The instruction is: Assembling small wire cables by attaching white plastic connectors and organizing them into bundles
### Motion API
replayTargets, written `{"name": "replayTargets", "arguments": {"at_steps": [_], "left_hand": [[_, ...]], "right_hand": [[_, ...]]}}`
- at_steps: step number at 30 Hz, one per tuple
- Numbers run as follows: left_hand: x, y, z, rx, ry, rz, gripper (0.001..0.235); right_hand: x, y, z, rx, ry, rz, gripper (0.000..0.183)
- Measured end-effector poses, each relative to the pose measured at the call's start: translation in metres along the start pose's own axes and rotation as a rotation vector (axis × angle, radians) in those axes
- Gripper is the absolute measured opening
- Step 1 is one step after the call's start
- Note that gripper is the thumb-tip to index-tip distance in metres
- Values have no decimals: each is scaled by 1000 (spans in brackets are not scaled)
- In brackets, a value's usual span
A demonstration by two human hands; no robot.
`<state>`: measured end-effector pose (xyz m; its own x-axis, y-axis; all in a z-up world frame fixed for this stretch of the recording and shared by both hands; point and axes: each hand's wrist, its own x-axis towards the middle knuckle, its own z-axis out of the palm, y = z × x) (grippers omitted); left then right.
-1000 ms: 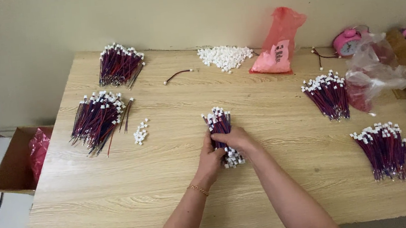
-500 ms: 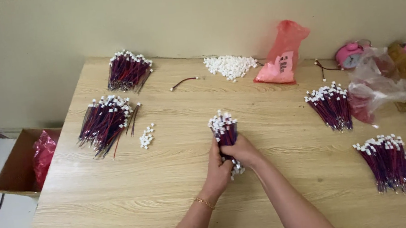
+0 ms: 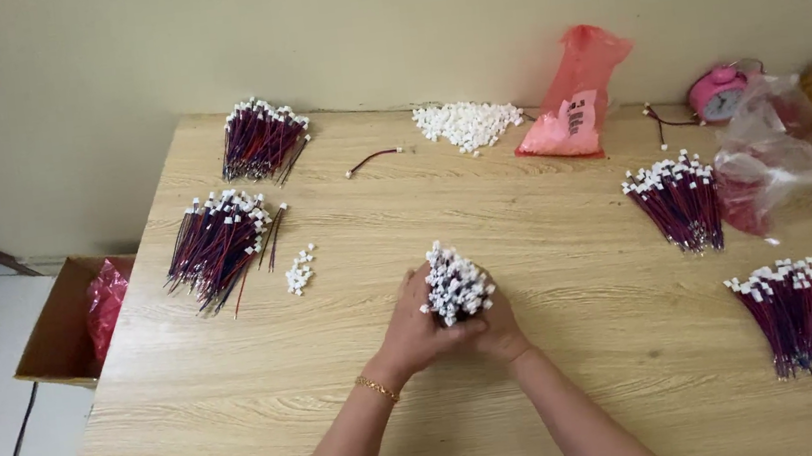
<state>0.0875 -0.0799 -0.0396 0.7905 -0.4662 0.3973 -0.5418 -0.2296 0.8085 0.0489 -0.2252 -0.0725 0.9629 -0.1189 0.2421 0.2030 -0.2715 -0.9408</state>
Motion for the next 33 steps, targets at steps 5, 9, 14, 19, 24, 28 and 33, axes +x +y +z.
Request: {"name": "replayTargets", "arguments": {"at_steps": [5, 9, 14, 19, 24, 28, 33], "left_hand": [[-12, -18, 7, -7, -99, 50, 112], [-10, -26, 3, -52, -183, 135, 128], [-3, -52, 15, -68, -81, 207, 107], [7, -13, 8, -74, 24, -101, 78], [-2, 0, 3, -70, 141, -7, 81], [-9, -24, 9, -95, -9, 7, 109], [-11, -35, 25, -247, 41, -104, 101]], "right_hand": [[-1, 43, -16, 218, -79, -7, 96], [-1, 31, -16, 454, -161, 89, 124], [4, 33, -16, 447, -146, 94, 119], [14, 40, -21, 424, -133, 99, 114], [11, 45, -22, 398, -114, 124, 106], [8, -14, -21, 263, -164, 122, 104], [10, 0, -14, 207, -156, 131, 93]]}}
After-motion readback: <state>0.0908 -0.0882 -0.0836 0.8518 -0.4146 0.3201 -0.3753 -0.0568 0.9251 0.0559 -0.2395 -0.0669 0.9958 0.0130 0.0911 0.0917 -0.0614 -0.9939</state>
